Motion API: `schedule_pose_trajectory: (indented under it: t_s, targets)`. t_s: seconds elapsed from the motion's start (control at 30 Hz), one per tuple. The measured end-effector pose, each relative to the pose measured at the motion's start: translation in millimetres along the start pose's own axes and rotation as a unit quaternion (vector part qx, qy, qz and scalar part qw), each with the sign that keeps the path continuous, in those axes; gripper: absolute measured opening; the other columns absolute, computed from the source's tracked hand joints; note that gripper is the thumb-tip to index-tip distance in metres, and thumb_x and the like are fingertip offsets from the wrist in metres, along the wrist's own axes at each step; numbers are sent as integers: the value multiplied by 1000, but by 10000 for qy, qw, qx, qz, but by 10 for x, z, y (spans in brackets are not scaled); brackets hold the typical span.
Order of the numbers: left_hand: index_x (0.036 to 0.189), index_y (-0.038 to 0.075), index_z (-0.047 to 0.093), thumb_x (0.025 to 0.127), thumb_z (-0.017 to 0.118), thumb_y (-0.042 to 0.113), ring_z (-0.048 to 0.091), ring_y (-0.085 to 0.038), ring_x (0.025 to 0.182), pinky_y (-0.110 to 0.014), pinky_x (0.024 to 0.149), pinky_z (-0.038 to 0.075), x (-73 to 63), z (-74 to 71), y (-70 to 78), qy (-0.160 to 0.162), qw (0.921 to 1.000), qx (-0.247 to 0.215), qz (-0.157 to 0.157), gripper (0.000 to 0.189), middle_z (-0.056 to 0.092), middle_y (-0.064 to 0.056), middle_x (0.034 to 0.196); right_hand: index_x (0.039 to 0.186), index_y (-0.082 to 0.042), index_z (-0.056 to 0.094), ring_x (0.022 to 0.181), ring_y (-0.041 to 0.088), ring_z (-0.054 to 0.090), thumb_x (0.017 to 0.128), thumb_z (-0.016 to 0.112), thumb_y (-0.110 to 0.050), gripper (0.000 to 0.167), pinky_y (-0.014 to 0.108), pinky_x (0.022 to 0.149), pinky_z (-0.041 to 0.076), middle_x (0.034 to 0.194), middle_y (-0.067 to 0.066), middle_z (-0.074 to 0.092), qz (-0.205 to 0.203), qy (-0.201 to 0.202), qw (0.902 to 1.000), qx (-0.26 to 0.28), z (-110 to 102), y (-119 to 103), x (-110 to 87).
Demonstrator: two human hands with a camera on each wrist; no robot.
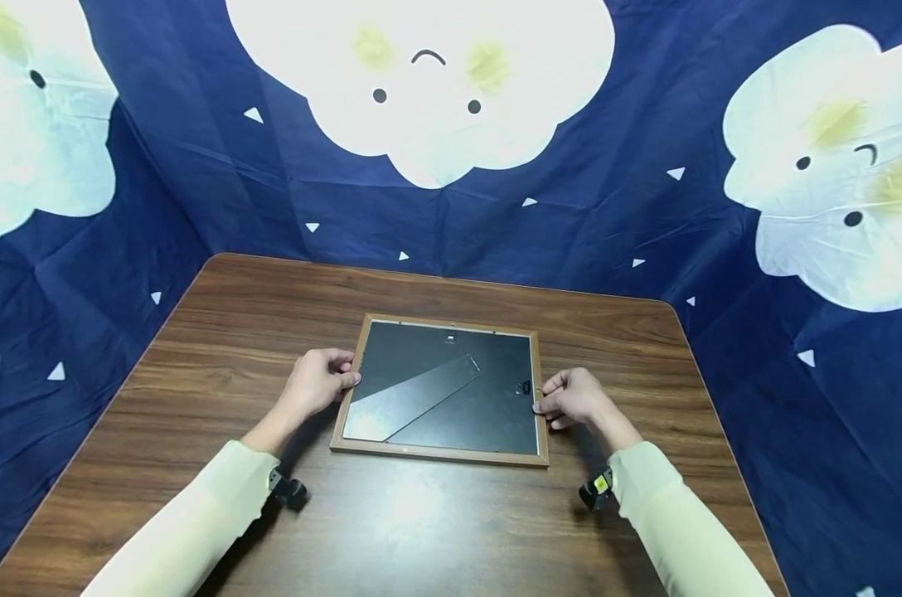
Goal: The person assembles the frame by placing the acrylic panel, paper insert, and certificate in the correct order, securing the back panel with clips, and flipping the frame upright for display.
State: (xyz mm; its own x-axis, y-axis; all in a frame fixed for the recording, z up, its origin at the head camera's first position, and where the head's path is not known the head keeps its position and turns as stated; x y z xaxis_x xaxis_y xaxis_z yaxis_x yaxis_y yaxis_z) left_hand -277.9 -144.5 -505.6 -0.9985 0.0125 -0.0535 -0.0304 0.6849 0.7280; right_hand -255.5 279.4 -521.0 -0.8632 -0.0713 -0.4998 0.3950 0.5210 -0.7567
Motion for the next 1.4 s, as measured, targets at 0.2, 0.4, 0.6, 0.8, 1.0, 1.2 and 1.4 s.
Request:
schedule_pose_trajectory:
  t_s: [0.2, 0.4, 0.6, 0.8, 1.0, 1.2, 1.4]
  targets:
    - [121, 1, 73, 86, 79, 15, 70, -27, 101, -48, 95, 52, -15, 3, 39, 8, 9998, 155, 86, 38, 76, -6, 97, 104, 6, 56, 64, 14, 65, 80, 85, -4, 39, 30, 57, 60, 80, 5, 63, 198, -50, 9998, -61, 53, 49, 12]
    - [122, 1, 73, 86, 78, 15, 70, -28, 103, -48, 96, 52, -10, -2, 44, -7, 9999, 159, 62, 38, 76, -9, 99, 98, 3, 55, 61, 16, 64, 78, 85, -4, 36, 33, 54, 60, 75, 6, 62, 158, 45, 9989, -441, 60, -25, 42]
    - [121, 1, 73, 86, 79, 15, 71, -26, 100, -47, 96, 53, 9, -39, 35, 29, 9999, 160, -46, 38, 77, -8, 99, 96, 3, 58, 59, 17, 65, 79, 85, -5, 33, 34, 54, 61, 74, 7, 63, 45, 187, 9979, -624, 53, -94, 16]
    - [123, 1, 73, 87, 79, 15, 70, -25, 100, -47, 96, 53, -13, 8, 15, -55, 9998, 129, -119, 38, 76, -6, 99, 100, 6, 60, 62, 16, 65, 82, 83, -6, 32, 34, 55, 61, 78, 7, 65, -233, 222, 9982, -505, 70, -33, -60]
    - [122, 1, 72, 86, 78, 15, 70, -29, 104, -48, 95, 53, 22, 3, 98, -3, 9991, 415, 75, 39, 76, -7, 100, 104, 6, 59, 63, 17, 65, 85, 81, -6, 31, 36, 56, 61, 81, 8, 64, -591, 327, 9968, -422, 84, -14, -138]
    - [121, 2, 72, 87, 75, 14, 70, -29, 104, -49, 90, 54, 152, 21, 131, -109, 9973, 705, 151, 36, 75, -8, 103, 102, 5, 58, 66, 18, 65, 85, 81, -6, 30, 38, 55, 61, 78, 7, 64, -697, 272, 9968, -296, 174, 19, -208]
    - [119, 3, 73, 88, 73, 12, 70, -28, 99, -47, 87, 55, 340, 39, 152, -345, 9961, 775, 253, 33, 74, -7, 99, 96, 2, 59, 63, 19, 66, 84, 82, -9, 28, 37, 51, 59, 74, 6, 64, -882, 315, 9935, -642, 266, -22, -308]
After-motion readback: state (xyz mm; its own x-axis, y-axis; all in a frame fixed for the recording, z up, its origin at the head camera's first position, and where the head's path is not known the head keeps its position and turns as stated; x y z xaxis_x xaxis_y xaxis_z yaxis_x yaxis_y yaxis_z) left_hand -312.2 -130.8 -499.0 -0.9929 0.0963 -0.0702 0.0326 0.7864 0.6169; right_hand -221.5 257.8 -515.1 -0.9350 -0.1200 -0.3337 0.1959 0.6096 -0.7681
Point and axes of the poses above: each hand's wrist, its own x-axis towards the middle knuckle, its own z-axis out of the palm, y = z × x, the point moved 10 cm from there along x, towards the middle knuckle
